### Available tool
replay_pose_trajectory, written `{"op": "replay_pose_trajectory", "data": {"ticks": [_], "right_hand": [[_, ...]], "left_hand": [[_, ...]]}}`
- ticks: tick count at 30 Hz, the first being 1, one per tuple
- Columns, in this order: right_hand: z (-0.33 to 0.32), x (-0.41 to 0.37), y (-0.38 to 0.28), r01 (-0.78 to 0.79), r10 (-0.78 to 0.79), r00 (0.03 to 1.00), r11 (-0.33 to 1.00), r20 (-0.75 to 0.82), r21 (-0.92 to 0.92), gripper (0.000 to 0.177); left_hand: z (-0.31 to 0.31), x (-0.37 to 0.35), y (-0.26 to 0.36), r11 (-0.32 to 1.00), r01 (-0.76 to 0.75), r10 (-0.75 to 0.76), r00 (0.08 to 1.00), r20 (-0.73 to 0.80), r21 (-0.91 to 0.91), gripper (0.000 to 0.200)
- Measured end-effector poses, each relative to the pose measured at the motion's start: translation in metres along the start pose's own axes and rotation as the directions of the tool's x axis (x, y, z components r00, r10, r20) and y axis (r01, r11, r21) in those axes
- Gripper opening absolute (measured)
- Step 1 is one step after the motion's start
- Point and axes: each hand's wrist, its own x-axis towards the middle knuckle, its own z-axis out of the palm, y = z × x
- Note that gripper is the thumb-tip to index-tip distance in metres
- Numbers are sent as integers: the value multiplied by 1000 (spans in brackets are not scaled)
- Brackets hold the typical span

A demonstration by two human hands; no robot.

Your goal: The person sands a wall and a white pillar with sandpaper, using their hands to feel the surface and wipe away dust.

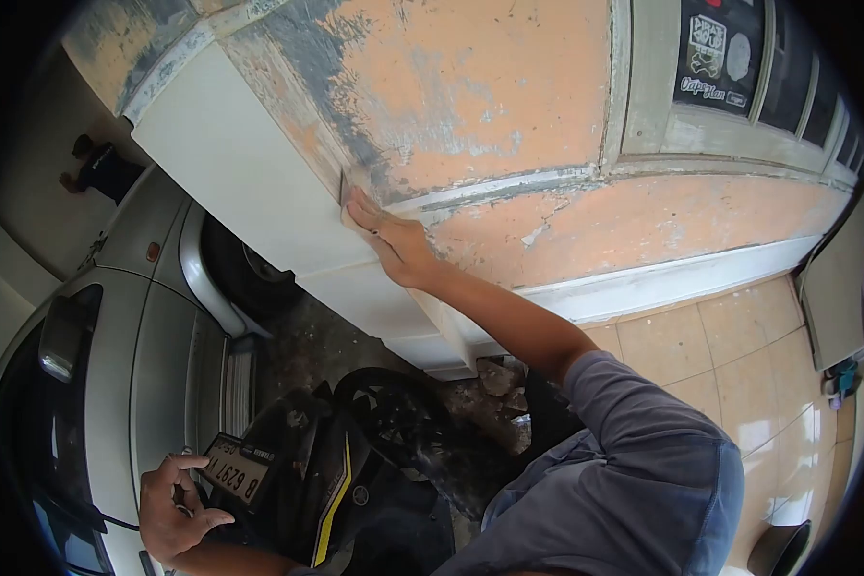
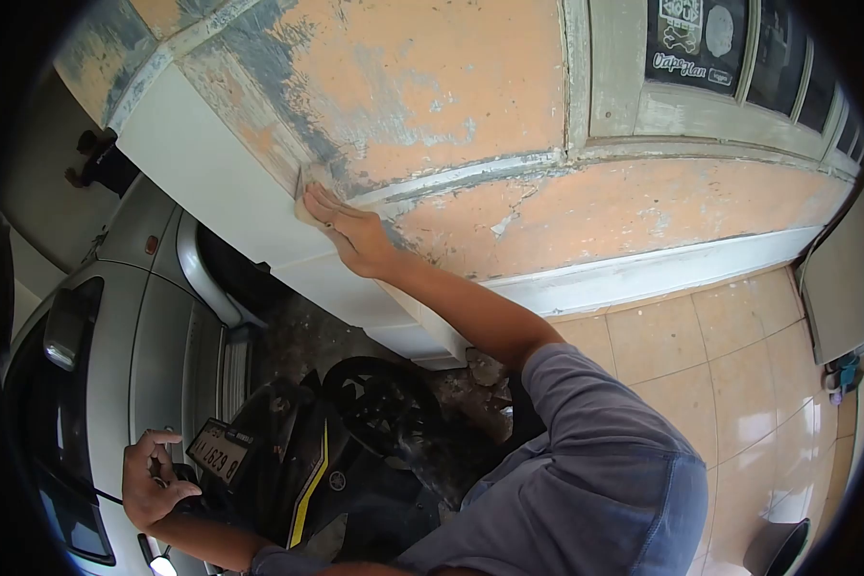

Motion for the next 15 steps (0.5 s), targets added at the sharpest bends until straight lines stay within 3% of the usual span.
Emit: {"op": "replay_pose_trajectory", "data": {"ticks": [2,6,9,13,15], "right_hand": [[0,-4,3,-62,62,998,997,6,-36,45],[13,127,-4,142,-140,989,990,-53,27,40],[19,129,-3,173,-166,979,983,-117,54,37],[6,-32,6,-72,71,997,996,-22,-46,39],[7,-23,8,-77,77,997,997,-27,-29,39]], "left_hand": [[3,1,0,1000,-10,11,999,-36,15,71],[3,-2,1,998,50,-51,998,-31,-24,72],[2,-2,0,998,57,-58,998,-27,-18,73],[5,-2,-6,999,-40,39,998,-55,-12,71],[6,-1,-3,999,-20,18,997,-74,-29,71]]}}
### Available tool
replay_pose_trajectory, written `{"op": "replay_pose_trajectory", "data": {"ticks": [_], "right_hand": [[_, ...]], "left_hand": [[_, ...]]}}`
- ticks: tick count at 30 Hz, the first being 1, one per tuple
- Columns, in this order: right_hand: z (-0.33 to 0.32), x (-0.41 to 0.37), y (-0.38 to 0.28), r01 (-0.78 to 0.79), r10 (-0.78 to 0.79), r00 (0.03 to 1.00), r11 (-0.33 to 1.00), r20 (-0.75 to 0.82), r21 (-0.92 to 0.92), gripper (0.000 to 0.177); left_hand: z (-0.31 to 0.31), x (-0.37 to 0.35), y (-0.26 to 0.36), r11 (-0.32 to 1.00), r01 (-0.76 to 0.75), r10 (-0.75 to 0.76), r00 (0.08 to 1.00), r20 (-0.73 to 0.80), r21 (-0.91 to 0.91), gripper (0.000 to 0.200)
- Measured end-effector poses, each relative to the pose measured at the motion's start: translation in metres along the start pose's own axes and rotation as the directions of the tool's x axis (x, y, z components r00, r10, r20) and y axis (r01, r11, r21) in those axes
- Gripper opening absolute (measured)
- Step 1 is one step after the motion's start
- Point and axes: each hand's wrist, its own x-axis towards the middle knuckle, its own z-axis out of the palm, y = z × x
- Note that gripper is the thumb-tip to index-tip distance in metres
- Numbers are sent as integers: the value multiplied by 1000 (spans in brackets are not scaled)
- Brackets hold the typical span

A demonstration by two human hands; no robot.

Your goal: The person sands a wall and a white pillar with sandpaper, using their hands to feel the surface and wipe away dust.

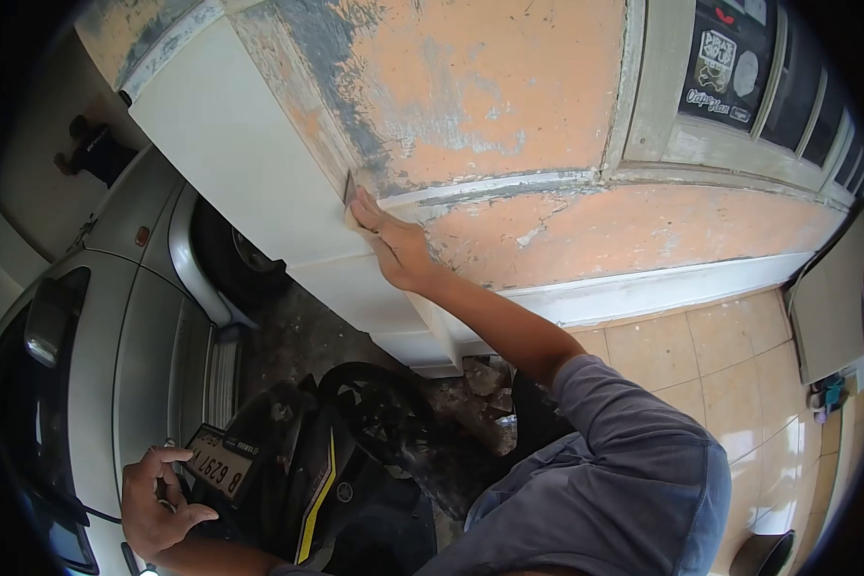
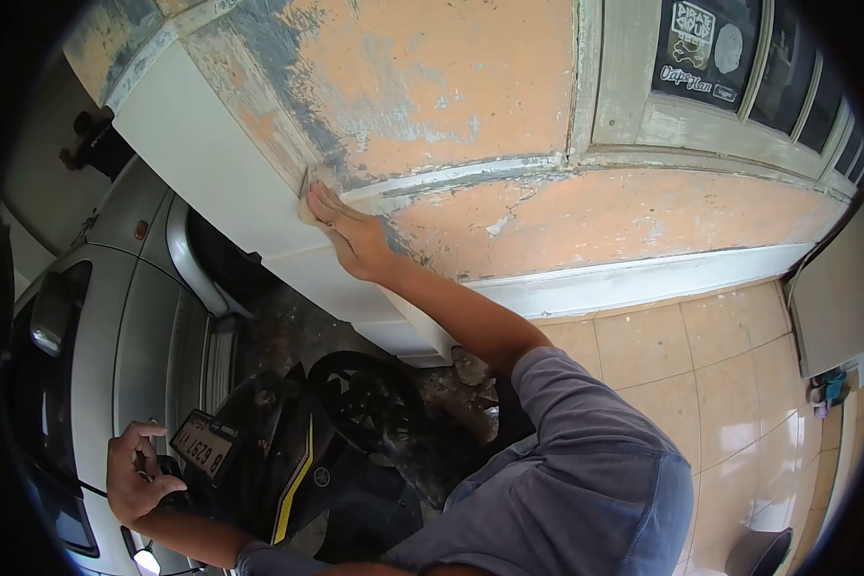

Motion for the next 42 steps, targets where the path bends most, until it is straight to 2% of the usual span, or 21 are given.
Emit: {"op": "replay_pose_trajectory", "data": {"ticks": [1,6,8,10,11,14,16,18,19,20,21,23,25,28,29,31,32,34,38,41,42], "right_hand": [[0,9,-10,-27,27,999,1000,-19,10,40],[14,122,-12,100,-100,995,987,-4,129,40],[11,74,-8,75,-74,997,991,-12,114,40],[4,-1,-2,11,-9,999,998,-31,64,40],[0,-26,1,-30,31,999,999,-34,27,39],[4,7,-7,-71,71,996,997,-61,6,38],[12,85,-14,113,-110,988,993,-106,25,36],[5,161,-44,-203,209,969,977,134,-62,36],[9,165,-34,-205,211,970,977,123,-65,36],[16,162,-24,35,-35,999,999,10,28,36],[21,154,-13,283,-272,955,954,-117,93,36],[14,79,-16,176,-168,978,983,-122,57,36],[7,10,-5,54,-47,996,995,-78,84,37],[7,45,-8,83,-75,993,992,-87,98,37],[9,83,-11,155,-144,984,981,-103,118,36],[11,159,-23,217,-211,975,972,-72,88,34],[16,161,-21,213,-206,976,973,-76,87,34],[19,158,-19,287,-269,952,951,-150,115,35],[2,-11,3,42,-37,998,995,-55,93,41],[-3,3,-10,-41,41,999,999,-26,-7,39],[2,26,-10,28,-27,997,999,-70,16,37]], "left_hand": [[-3,0,2,1000,17,-17,1000,5,-9,71],[-1,2,-6,997,-74,73,997,17,28,71],[-1,-1,-5,995,-92,92,996,-5,27,71],[-4,1,5,999,29,-31,999,39,39,71],[-4,0,2,999,29,-31,999,32,43,71],[-5,-1,-3,999,-8,5,997,78,49,72],[-3,-2,-4,1000,5,-5,999,37,-1,73],[-3,-3,0,999,36,-36,998,52,-11,73],[-4,-2,1,997,71,-69,996,57,-30,72],[-4,-3,1,997,70,-68,996,61,-25,72],[-2,-5,-1,997,67,-66,997,32,-41,72],[-3,-5,0,997,63,-63,998,-7,-49,71],[-5,-1,4,994,106,-103,993,63,-35,73],[-6,1,0,998,37,-32,996,84,-56,73],[-8,1,3,998,41,-37,996,85,-47,73],[-8,2,10,989,147,-146,984,104,0,74],[-10,3,9,989,147,-147,983,109,4,74],[-5,1,6,995,99,-98,993,69,-13,74],[-4,0,7,993,116,-115,993,39,-19,73],[-5,-2,5,993,81,-77,996,47,-81,72],[-6,-3,2,996,61,-58,997,50,-67,71]]}}
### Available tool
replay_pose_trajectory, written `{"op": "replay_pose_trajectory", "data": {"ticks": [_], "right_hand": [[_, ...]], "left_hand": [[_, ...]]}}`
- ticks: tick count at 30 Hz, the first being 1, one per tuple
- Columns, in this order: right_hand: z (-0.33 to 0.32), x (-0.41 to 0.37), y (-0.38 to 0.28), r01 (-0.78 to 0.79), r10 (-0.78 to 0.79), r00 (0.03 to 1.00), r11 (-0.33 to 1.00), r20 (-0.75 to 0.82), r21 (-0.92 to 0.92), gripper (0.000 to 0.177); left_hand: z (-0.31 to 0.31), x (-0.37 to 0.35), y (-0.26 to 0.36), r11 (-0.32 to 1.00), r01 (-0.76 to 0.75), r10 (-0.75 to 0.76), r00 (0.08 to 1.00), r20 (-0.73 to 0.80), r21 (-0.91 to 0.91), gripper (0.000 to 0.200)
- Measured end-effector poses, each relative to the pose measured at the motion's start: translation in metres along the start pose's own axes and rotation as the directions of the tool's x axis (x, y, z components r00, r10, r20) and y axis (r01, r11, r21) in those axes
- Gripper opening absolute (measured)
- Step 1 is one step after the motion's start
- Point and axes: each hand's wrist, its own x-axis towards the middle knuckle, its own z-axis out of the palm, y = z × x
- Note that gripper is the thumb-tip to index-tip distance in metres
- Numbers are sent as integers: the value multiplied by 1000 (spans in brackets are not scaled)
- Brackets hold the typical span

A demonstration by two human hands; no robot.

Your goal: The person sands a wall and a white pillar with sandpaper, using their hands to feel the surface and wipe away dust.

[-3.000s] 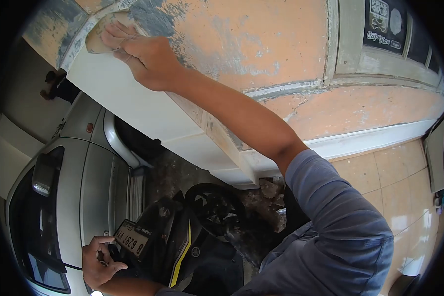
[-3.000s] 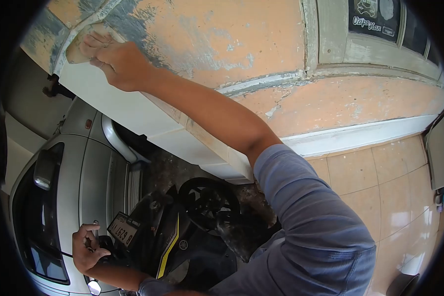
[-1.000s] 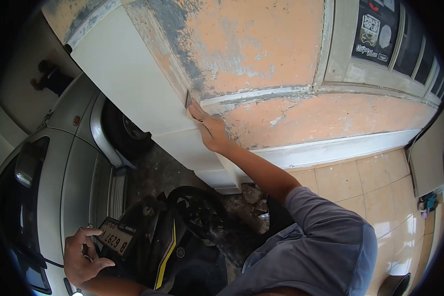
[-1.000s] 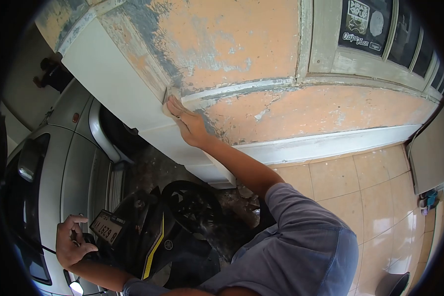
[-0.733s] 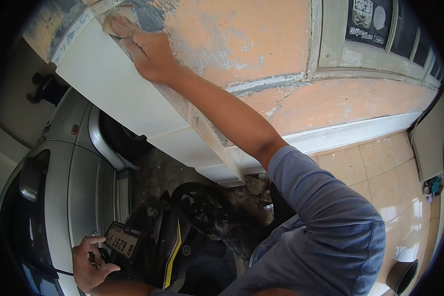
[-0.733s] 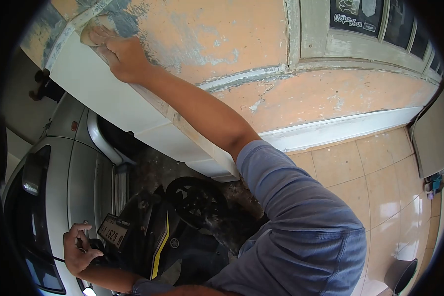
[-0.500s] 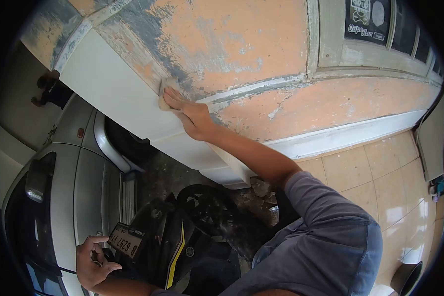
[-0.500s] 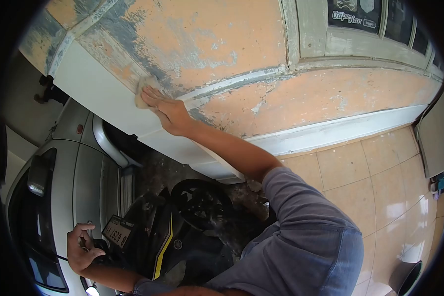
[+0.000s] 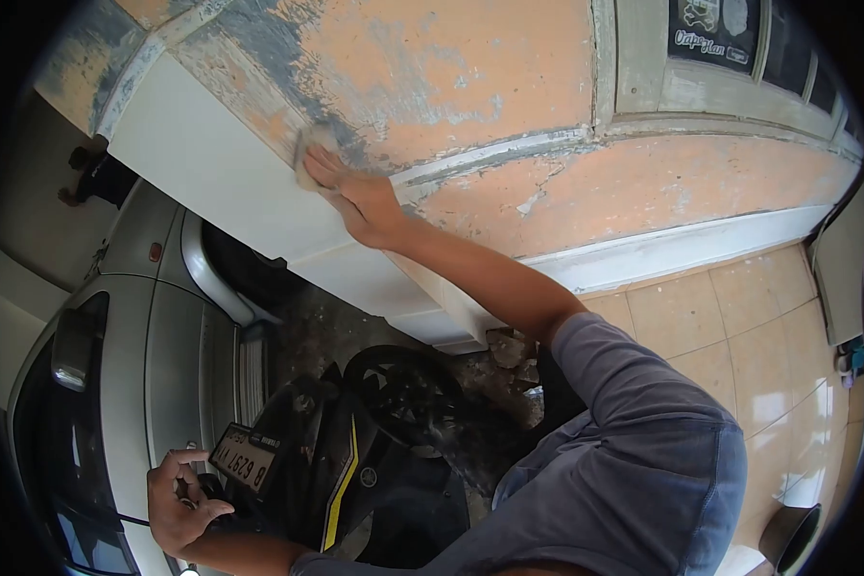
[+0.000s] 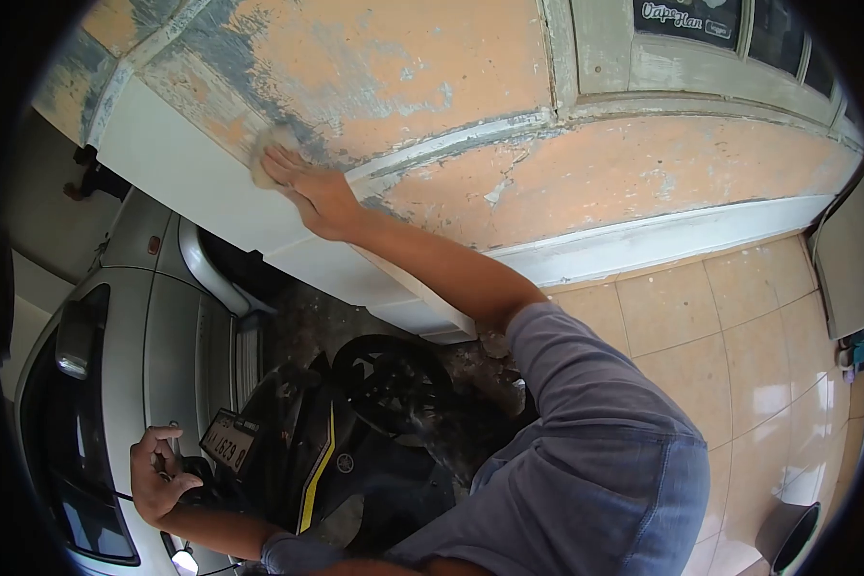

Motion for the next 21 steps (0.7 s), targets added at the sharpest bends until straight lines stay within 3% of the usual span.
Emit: {"op": "replay_pose_trajectory", "data": {"ticks": [3,5,8,10,13,15,17,18,20,21], "right_hand": [[24,129,-4,213,-210,977,973,-44,84,32],[33,153,0,232,-225,972,964,-68,131,31],[26,102,-14,172,-151,980,971,-130,165,32],[12,24,-4,88,-89,996,994,12,65,39],[9,34,-17,63,-66,998,991,15,115,37],[19,103,-21,187,-185,982,975,-21,121,35],[33,178,-26,12,-20,994,997,103,70,33],[35,186,-26,30,-37,994,997,98,68,33],[37,188,-27,283,-279,959,949,-47,141,34],[33,162,-25,218,-215,976,968,-37,124,35]], "left_hand": [[1,1,1,998,17,-16,1000,-9,62,71],[-2,4,4,992,52,-54,998,14,117,70],[1,4,3,995,20,-20,1000,7,93,70],[-1,3,1,993,-7,3,999,35,115,71],[1,3,-4,991,-60,59,998,13,123,73],[-2,2,-3,993,-40,35,998,46,112,72],[-4,5,5,999,46,-48,995,87,27,70],[-6,7,3,999,34,-37,997,74,32,70],[-4,5,-2,998,-35,31,996,86,52,69],[-3,5,-2,998,-43,40,996,78,46,69]]}}
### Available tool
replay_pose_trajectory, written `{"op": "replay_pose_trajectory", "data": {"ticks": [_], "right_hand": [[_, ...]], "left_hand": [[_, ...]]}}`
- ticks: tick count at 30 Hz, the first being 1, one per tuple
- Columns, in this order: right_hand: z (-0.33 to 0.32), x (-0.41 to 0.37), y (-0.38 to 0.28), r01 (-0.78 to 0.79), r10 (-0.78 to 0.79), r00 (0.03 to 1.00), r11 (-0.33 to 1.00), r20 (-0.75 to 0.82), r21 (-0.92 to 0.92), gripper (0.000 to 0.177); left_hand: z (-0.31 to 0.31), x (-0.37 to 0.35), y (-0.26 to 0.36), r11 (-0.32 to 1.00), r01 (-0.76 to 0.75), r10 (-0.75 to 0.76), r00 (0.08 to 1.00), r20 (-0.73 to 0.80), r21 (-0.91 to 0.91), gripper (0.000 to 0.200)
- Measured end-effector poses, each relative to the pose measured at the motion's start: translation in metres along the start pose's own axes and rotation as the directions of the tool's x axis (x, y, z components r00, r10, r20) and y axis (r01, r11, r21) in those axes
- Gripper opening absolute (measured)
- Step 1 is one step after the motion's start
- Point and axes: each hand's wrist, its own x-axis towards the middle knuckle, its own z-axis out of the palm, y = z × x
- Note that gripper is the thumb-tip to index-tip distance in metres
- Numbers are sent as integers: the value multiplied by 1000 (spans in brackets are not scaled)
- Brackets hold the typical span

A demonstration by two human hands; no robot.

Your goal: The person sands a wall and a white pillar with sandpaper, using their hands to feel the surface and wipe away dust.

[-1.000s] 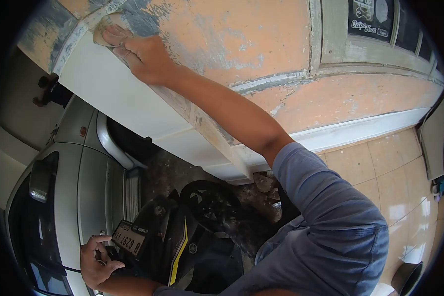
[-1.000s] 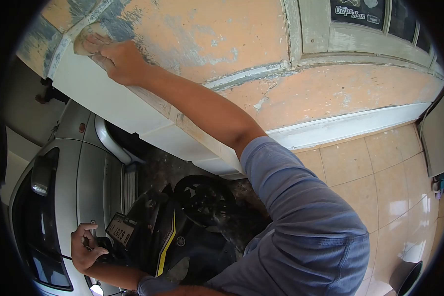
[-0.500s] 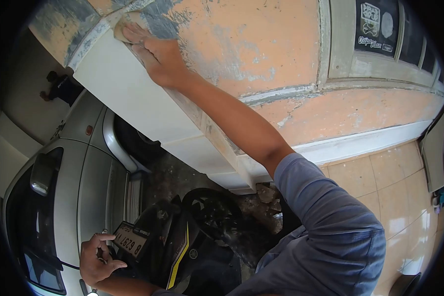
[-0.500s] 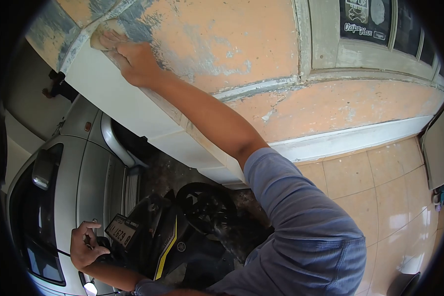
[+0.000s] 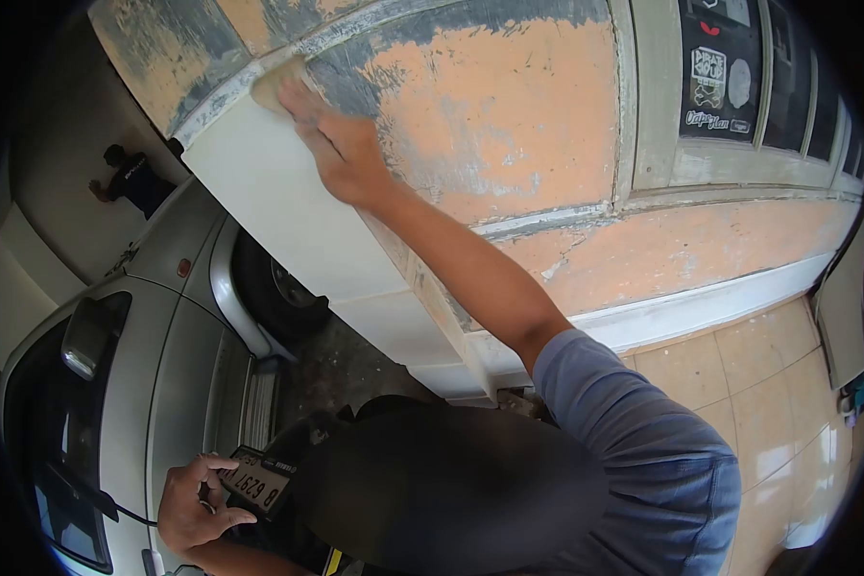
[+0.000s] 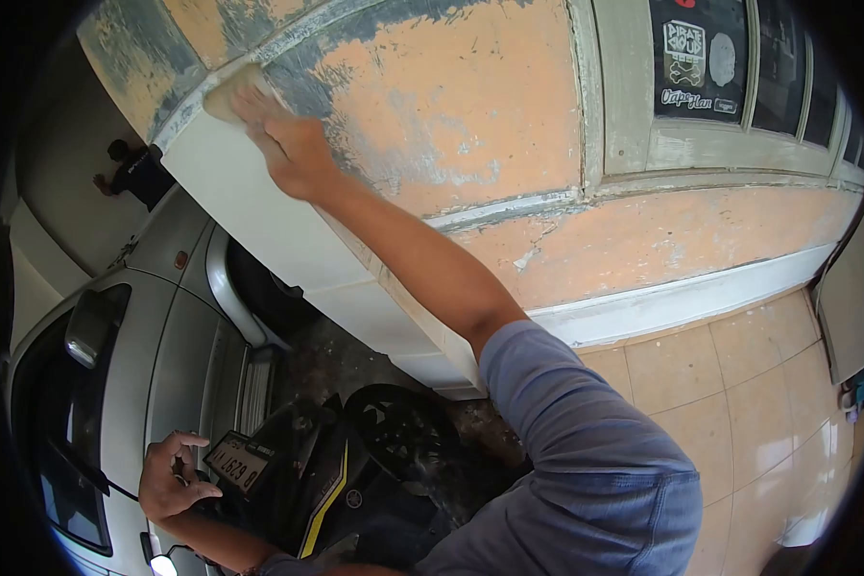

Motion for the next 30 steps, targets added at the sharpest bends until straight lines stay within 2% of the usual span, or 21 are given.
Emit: {"op": "replay_pose_trajectory", "data": {"ticks": [3,6,9,10,11,12,13,15,16,17,18,19,20,21,22,23,24,26,27,28,30], "right_hand": [[-26,-138,-9,-232,232,973,973,-2,0,37],[-32,-151,-15,-269,269,963,962,9,-40,38],[-18,-61,3,-163,163,986,986,20,-37,37],[-15,-41,2,-142,142,989,990,33,-16,36],[-18,-48,3,-154,155,988,988,21,-15,36],[-18,-62,0,-136,136,991,991,-4,-12,36],[-17,-79,-5,-117,117,993,993,-31,-6,37],[-40,-152,-21,-207,206,978,978,43,1,39],[-56,-173,-28,-250,250,962,968,112,-16,33],[-72,-187,-32,-296,298,939,954,171,-37,27],[-84,-194,-34,-313,314,939,949,142,-31,27],[-93,-201,-37,-427,416,888,904,195,17,23],[-102,-207,-40,-530,498,828,846,258,66,20],[-113,-207,-49,-536,503,829,840,242,88,20],[-126,-200,-61,-641,608,757,763,241,88,18],[-136,-198,-68,-732,697,673,675,247,88,20],[-143,-204,-72,-735,701,677,664,224,142,21],[-163,-221,-78,-735,706,678,650,203,192,25],[-174,-235,-78,-776,741,630,614,234,146,25],[-187,-246,-81,-816,776,573,571,266,94,26],[-212,-255,-97,-853,814,517,515,265,86,27]], "left_hand": [[0,1,-1,1000,-15,15,1000,-13,19,68],[-1,-2,-1,998,-32,30,999,27,55,68],[1,3,7,994,-20,21,1000,-1,106,68],[1,1,8,999,7,-6,1000,-14,53,68],[2,1,10,999,37,-37,999,-28,-3,68],[3,0,11,999,49,-49,999,-12,2,68],[4,-1,12,996,81,-78,994,-71,42,66],[16,-2,16,989,113,-101,986,-133,93,64],[29,-4,17,944,275,-202,918,-340,181,62],[36,-2,25,868,436,-257,804,-536,238,60],[43,6,48,733,598,-334,733,-592,326,56],[62,22,60,591,679,-249,667,-702,436,56],[73,49,87,557,709,-290,654,-699,432,55],[81,71,93,697,559,-148,725,-673,449,55],[86,102,110,776,413,-22,773,-634,477,53],[87,136,124,773,295,163,764,-624,562,55],[84,173,135,725,249,318,705,-633,642,57],[69,237,152,578,312,519,572,-635,754,61],[61,263,156,512,329,598,527,-604,793,64],[61,282,160,516,327,593,531,-605,792,64],[72,305,164,127,610,438,673,-596,782,71]]}}
